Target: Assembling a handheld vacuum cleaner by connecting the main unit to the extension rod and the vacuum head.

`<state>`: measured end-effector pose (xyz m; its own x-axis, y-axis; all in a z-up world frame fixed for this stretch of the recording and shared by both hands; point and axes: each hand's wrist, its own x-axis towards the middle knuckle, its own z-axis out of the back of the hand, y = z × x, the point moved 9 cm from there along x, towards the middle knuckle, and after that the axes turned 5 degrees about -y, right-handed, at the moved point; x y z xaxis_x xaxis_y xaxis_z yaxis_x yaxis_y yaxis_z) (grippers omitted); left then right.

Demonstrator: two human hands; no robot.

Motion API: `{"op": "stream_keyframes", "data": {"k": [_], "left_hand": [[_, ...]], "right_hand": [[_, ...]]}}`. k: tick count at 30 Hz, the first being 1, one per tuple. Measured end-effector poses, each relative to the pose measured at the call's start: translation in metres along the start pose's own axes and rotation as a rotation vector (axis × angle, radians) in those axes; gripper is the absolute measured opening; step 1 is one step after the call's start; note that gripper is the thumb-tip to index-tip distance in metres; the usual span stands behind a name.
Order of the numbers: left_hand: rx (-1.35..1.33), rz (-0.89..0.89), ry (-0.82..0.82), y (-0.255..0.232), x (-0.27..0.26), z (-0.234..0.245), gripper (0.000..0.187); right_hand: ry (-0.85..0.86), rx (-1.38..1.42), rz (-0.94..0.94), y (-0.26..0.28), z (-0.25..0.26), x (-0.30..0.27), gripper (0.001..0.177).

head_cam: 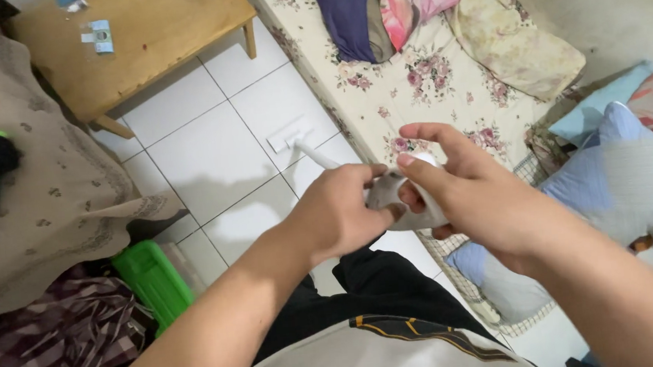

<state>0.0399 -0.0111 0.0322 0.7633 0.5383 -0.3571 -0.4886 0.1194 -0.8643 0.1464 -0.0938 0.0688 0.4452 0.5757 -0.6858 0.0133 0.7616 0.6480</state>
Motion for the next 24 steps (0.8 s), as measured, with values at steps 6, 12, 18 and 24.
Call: {"op": "stream_keyframes", "data": {"k": [6, 12, 18, 24], "left_hand": [[0.036, -0.077, 0.025, -0.013, 0.004, -0.021, 0.057], [0.168, -0.002, 0.131, 0.015, 0.027, -0.036, 0.062], [0.07, -0.113, 0.126, 0.018, 0.04, -0.049, 0.069], [-0.007, -0.103, 0.247, -0.034, 0.029, -0.054, 0.058]], "right_hand": [[-0.184, -0.081, -0.004, 0.005, 0.016, -0.022, 0.049], [-0.182, -0.05, 0.075, -0.028, 0.002, 0.013, 0.035], [-0.192, -0.168, 0.2, -0.025, 0.017, 0.027, 0.038], [-0.186, -0.138, -0.061, 0.001, 0.047, -0.015, 0.041]]}}
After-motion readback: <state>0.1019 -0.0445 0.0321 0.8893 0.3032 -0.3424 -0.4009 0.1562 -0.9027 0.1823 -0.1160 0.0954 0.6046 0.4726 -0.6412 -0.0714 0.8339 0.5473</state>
